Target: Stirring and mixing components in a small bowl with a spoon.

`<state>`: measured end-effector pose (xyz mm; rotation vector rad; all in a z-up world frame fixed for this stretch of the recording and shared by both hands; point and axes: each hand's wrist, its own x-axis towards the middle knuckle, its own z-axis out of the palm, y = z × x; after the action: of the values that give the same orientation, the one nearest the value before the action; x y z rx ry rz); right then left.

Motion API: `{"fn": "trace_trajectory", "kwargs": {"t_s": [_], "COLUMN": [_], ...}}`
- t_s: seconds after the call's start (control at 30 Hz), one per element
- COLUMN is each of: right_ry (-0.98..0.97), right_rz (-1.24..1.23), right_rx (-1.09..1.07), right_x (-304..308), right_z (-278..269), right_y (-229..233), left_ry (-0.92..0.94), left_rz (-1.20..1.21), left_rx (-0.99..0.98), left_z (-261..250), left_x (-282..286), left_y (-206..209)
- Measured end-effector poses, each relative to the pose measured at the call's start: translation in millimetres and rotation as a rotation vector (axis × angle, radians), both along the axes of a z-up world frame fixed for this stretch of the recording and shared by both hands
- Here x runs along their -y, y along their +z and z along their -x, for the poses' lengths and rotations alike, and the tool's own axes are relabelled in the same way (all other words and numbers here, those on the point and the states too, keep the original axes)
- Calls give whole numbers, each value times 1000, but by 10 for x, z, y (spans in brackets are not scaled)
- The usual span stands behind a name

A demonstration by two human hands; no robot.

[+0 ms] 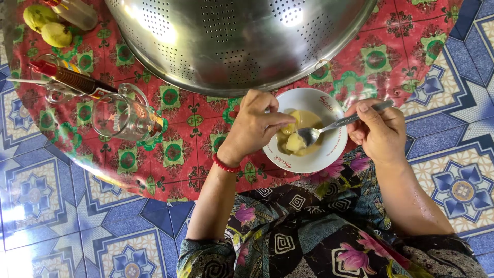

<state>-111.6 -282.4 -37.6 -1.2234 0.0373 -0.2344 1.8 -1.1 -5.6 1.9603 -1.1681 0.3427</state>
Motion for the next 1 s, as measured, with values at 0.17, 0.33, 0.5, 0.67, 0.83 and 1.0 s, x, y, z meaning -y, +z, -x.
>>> {"fn": "trace_trajectory", "kwargs": {"t_s": [0.17,0.33,0.5,0.67,0.83,1.0], "right_ry": [-3,-21,-25,-19,-8,-6], "right_rz": [61,79,55,36,-9,-68], "right_rx": [-46,-75,-64,-63,8,14], "right_x": [-26,-73,-95,-65,-27,30], "right_z": [-24,-57,-56,-48,-47,-44], "right_y": [44,89,125,116,93,30], "left_ry": [-42,-58,-57,-62,0,46], "left_rz": [-46,-24,-32,-14,37,77], "left_rx": [26,8,-8,-4,-55,-73], "left_z": [4,15,29,26,36,34], "left_x": [3,-9,-19,-25,-58,-90], "left_y": [-13,26,14,27,120,154]}}
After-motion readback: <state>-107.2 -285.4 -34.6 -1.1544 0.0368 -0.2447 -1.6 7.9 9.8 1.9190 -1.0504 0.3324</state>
